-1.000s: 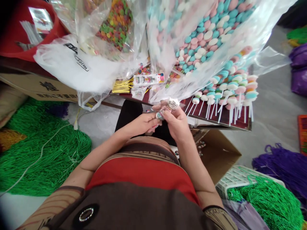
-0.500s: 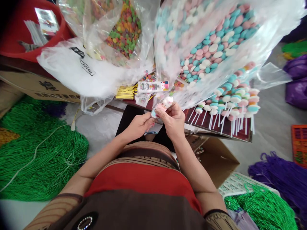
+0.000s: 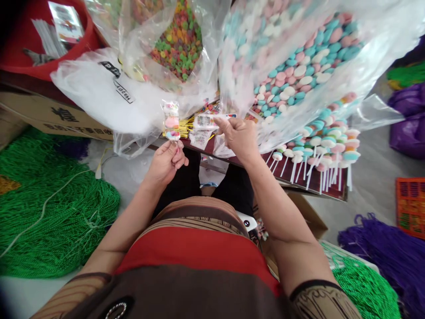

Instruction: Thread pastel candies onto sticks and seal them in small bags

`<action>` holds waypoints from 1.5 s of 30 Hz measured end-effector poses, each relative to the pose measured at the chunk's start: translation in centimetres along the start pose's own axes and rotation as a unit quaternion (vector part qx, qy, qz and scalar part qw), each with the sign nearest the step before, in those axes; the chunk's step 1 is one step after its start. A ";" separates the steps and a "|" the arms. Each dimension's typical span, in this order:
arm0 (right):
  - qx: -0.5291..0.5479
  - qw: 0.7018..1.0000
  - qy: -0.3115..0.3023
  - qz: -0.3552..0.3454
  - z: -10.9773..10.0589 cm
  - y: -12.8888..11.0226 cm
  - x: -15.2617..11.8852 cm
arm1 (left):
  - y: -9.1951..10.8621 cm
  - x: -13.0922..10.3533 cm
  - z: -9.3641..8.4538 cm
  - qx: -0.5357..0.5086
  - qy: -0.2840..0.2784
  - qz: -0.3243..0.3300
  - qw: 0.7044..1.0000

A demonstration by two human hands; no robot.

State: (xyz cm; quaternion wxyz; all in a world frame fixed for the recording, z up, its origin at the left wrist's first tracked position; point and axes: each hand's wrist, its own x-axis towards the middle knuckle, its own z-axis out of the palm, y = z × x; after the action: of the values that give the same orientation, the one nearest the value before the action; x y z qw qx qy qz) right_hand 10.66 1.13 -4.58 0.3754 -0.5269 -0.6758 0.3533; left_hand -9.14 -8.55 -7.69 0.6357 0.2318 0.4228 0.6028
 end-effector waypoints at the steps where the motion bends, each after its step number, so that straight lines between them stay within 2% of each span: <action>1: -0.040 0.999 -0.011 -0.015 0.4 0.3 0.4 | 0.0 0.0 0.0 -0.002 0.005 -0.006 1.000; 3: -0.127 0.989 -0.046 -0.056 1.2 1.0 0.9 | -0.2 0.0 0.1 -0.006 0.012 -0.017 1.000; 5: -0.221 0.965 -0.101 -0.101 1.7 1.6 1.3 | -0.4 0.1 0.3 -0.012 0.013 -0.027 0.999; 8: -0.356 0.904 -0.181 -0.151 2.2 1.8 1.4 | -0.7 0.6 0.8 -0.012 0.006 -0.051 0.999; 11: -0.451 0.847 -0.218 -0.177 2.5 1.8 1.3 | -1.0 1.9 1.6 0.007 0.007 -0.084 0.996; 14: -0.487 0.820 -0.219 -0.206 2.8 2.0 1.5 | -1.4 3.4 2.3 0.040 0.019 -0.103 0.994; 20: -0.480 0.800 -0.251 -0.258 2.8 2.3 2.4 | -1.9 4.6 2.6 0.092 0.051 -0.118 0.987; 23: -0.469 0.818 -0.225 -0.247 1.9 2.6 2.9 | -1.9 4.3 2.5 0.106 0.046 -0.114 0.987; 27: -0.405 0.889 -0.151 -0.151 0.7 3.2 3.7 | -2.0 4.2 2.4 0.110 0.046 -0.096 0.988; 30: -0.255 0.960 -0.092 -0.069 0.2 3.1 3.4 | -2.1 4.2 2.5 0.110 0.053 -0.089 0.989; 32: -0.118 0.990 -0.078 -0.018 0.2 2.6 2.5 | -2.0 4.0 2.8 0.115 0.047 -0.083 0.989; 34: -0.014 0.996 -0.087 0.017 0.4 1.7 1.0 | -1.9 3.6 3.2 0.117 0.032 -0.066 0.990; 36: 0.018 0.995 -0.095 0.021 0.8 0.9 -0.7 | -1.8 3.0 3.8 0.111 0.018 -0.055 0.992; 40: -0.045 0.996 -0.069 -0.030 2.0 0.0 -3.1 | -1.7 2.0 4.8 0.105 0.012 -0.065 0.992; 45: -0.140 0.987 -0.036 -0.071 2.4 0.0 -4.0 | -2.1 1.5 4.9 0.123 -0.010 -0.057 0.991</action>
State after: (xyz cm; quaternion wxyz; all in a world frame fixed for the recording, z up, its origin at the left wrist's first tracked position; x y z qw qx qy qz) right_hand 9.19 -3.01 -6.30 0.2978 -0.5121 -0.7671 0.2463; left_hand -4.12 -6.37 -7.16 0.6400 0.2892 0.5000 0.5067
